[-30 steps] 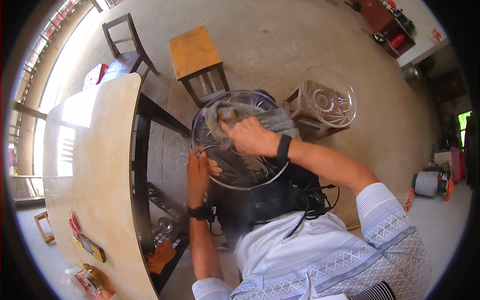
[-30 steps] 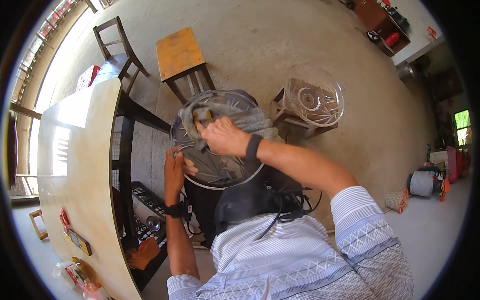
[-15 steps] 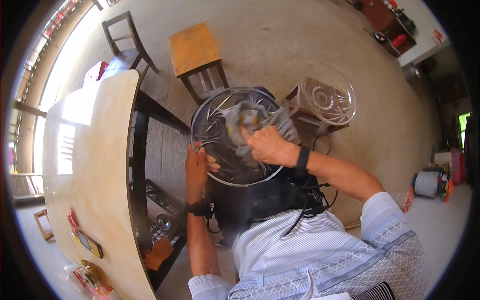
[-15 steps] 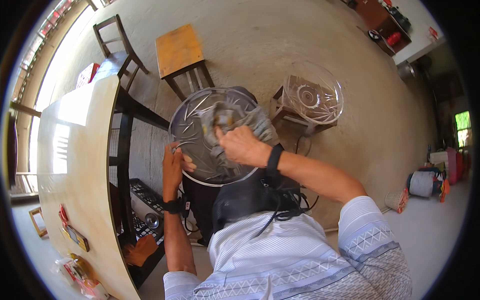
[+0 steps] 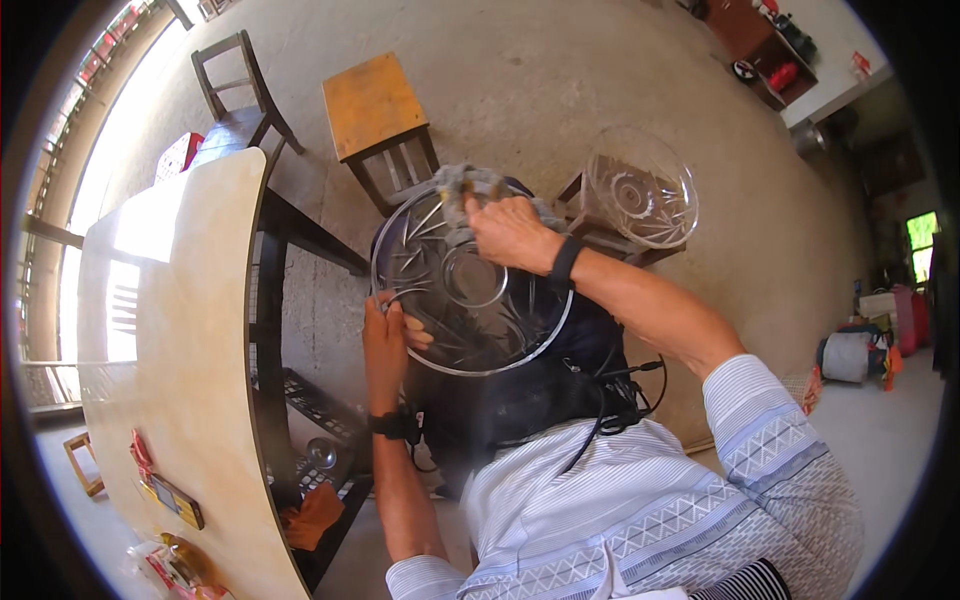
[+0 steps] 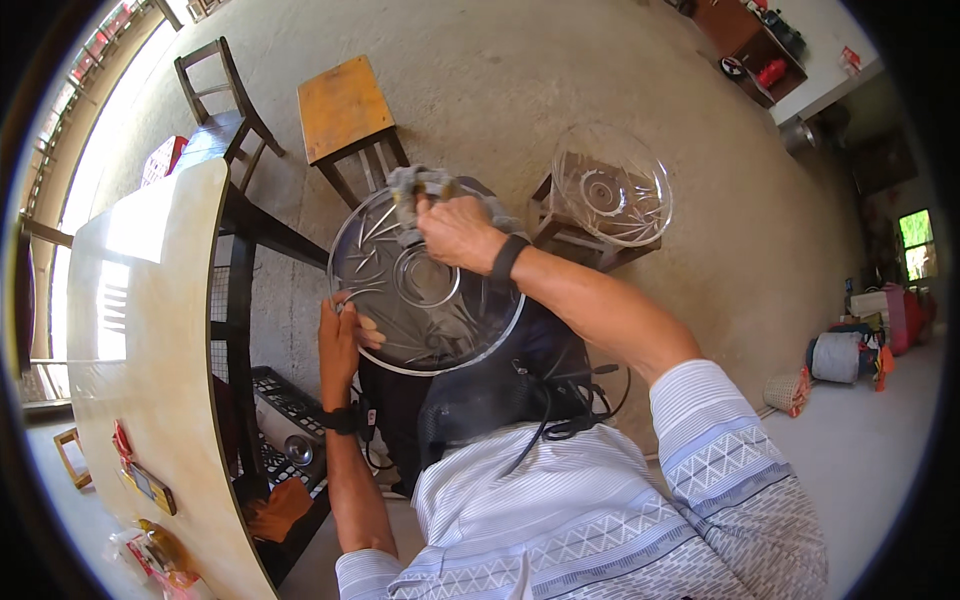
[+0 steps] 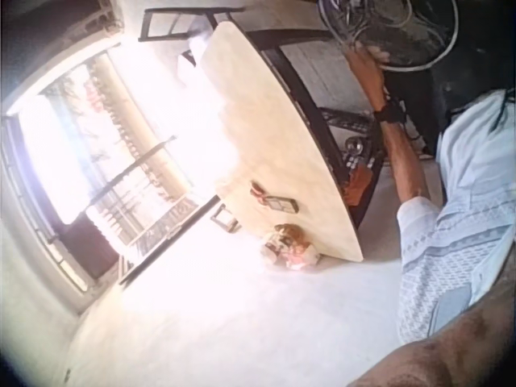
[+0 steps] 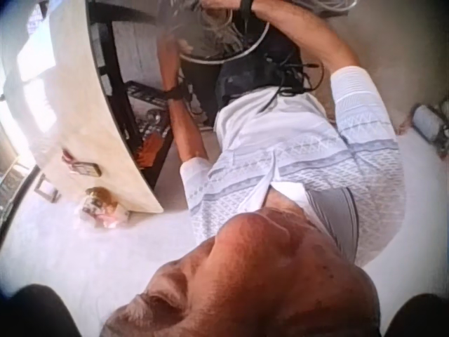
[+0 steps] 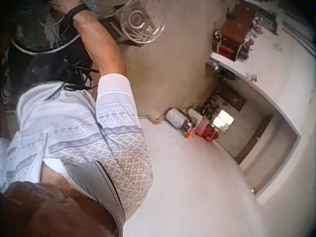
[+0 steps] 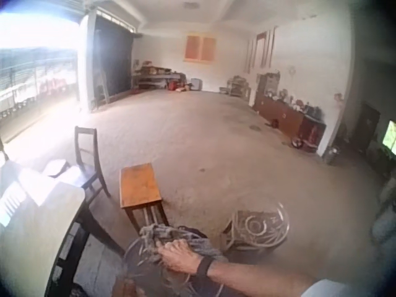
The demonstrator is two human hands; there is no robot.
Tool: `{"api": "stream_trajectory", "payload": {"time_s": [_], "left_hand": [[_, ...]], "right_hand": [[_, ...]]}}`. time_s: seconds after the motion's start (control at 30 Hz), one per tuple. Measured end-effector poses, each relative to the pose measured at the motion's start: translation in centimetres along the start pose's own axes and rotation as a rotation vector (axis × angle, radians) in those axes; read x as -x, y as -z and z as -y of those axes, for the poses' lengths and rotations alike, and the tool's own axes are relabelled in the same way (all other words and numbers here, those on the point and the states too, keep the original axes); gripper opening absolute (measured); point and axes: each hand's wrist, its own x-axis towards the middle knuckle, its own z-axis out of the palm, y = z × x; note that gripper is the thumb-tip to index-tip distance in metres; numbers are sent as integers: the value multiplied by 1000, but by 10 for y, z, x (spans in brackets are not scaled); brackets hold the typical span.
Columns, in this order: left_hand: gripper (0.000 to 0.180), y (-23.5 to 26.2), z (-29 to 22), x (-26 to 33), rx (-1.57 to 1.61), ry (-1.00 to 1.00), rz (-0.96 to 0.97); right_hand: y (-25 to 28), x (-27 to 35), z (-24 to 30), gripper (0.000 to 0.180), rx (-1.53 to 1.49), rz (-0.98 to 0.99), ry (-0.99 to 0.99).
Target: Cleaning the plastic cover and blades of an electric fan with a cloth.
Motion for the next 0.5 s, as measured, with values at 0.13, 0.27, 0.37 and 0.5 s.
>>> {"api": "stream_trajectory", "payload": {"time_s": [0.13,0.27,0.37,0.5], "left_hand": [[29,1,3,-2,28,-28,4],[30,2,0,0,-9,-41,5],[31,4,2,0,13,-24,11],[31,5,0,-2,38,-19,22]], "right_hand": [[-1,44,-18,55,-14,27,-117],[8,80,-9,50,39,40,-126],[8,74,-6,49,54,23,-152],[-6,34,-18,57,-8,-58,-108]]}}
